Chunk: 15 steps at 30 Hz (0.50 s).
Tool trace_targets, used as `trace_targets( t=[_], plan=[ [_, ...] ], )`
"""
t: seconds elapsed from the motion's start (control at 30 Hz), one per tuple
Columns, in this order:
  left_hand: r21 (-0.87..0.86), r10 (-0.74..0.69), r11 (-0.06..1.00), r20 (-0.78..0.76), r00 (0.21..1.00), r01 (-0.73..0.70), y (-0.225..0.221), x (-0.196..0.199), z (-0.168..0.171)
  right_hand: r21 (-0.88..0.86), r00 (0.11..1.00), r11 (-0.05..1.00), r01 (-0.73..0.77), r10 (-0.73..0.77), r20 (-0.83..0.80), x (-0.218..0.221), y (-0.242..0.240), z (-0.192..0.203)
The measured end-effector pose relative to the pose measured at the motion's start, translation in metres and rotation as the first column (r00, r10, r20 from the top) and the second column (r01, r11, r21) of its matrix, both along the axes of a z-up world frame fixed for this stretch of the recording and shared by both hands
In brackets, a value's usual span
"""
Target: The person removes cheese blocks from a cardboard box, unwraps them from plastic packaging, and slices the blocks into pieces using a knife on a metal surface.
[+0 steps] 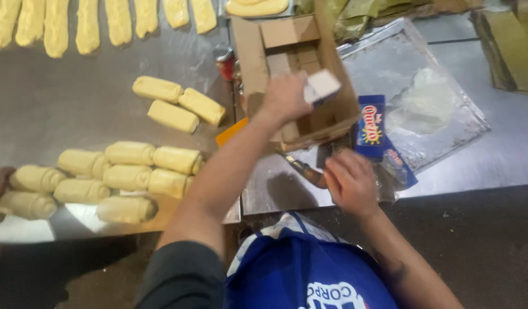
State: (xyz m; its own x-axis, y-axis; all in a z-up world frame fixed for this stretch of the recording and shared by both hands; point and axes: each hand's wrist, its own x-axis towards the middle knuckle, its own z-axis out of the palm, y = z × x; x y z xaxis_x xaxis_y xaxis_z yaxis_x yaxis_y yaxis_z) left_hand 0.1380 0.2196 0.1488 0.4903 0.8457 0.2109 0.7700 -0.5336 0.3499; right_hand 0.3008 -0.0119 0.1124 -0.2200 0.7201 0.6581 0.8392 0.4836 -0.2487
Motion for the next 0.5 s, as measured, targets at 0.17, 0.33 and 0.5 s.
trace_targets(
  t=[0.17, 0.33, 0.5],
  plan=[
    [-0.135, -0.08, 0.976, 0.509, 0.857, 0.171, -0.047, -0.155, 0.033, -0.366, 0.986, 0.931, -0.018, 0.077, 0.146, -0.029, 0.0, -0.048],
    [-0.618, 0.301, 0.626, 0.755, 0.583, 0.476, -0.122, -0.235, -0.04, -0.618, 0.929, 0.733, 0.285, -0.052, 0.367, -0.049, 0.035, -0.097],
    [-0.549, 0.069, 0.799, 0.49, 0.869, 0.245, -0.153, -0.234, -0.133, -0.738, 0.962, 0.617, 0.273, -0.155, 0.227, -0.059, 0.034, -0.119]
  ],
)
